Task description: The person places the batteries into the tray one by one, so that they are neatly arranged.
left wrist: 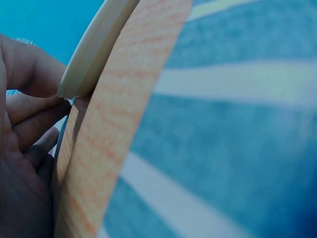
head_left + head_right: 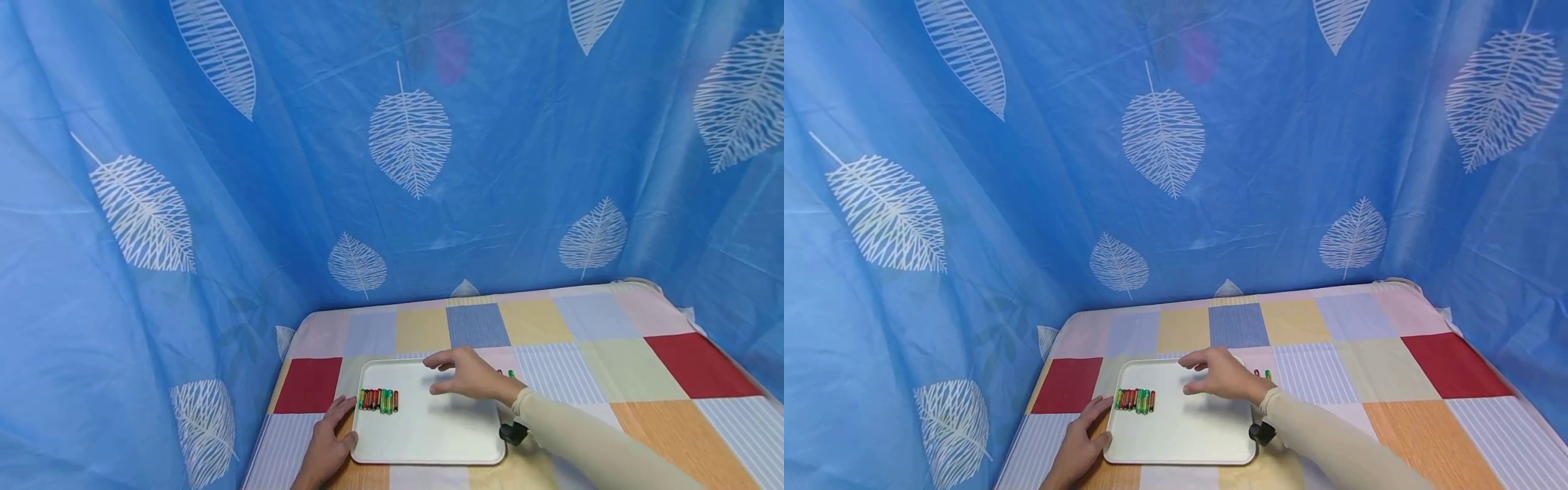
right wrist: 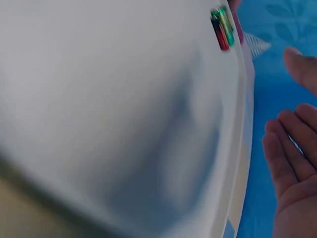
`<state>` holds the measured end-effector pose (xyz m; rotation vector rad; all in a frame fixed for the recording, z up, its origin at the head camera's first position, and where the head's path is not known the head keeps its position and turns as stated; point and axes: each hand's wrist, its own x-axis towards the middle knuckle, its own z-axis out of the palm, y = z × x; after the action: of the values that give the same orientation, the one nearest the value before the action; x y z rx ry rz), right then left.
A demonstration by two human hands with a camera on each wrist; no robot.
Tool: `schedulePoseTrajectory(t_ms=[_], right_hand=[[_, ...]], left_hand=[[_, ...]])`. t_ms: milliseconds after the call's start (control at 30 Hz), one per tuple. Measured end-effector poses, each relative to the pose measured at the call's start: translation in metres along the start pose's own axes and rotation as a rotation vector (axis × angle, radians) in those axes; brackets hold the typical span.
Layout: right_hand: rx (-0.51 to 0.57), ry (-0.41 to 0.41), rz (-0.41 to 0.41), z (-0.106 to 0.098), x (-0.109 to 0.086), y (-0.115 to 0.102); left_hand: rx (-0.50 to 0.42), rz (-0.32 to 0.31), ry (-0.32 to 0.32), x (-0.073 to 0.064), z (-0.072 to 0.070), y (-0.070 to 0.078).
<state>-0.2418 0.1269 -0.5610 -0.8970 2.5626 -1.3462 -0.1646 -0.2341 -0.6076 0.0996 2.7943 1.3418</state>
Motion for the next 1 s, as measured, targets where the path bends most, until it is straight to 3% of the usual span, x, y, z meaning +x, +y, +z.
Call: schedulePoseTrajectory(t_ms=[500, 1000], right_hand=[[0.067, 0.077, 0.057, -0.056, -0.045, 0.031], [-0.018, 0.112, 0.135, -0.089, -0.088, 0.058]], left_hand=[[0.018, -0.011, -0.011, 0.002, 0.000, 0.000], [0.013, -0.010, -0.005, 0.000, 0.000, 0.000]])
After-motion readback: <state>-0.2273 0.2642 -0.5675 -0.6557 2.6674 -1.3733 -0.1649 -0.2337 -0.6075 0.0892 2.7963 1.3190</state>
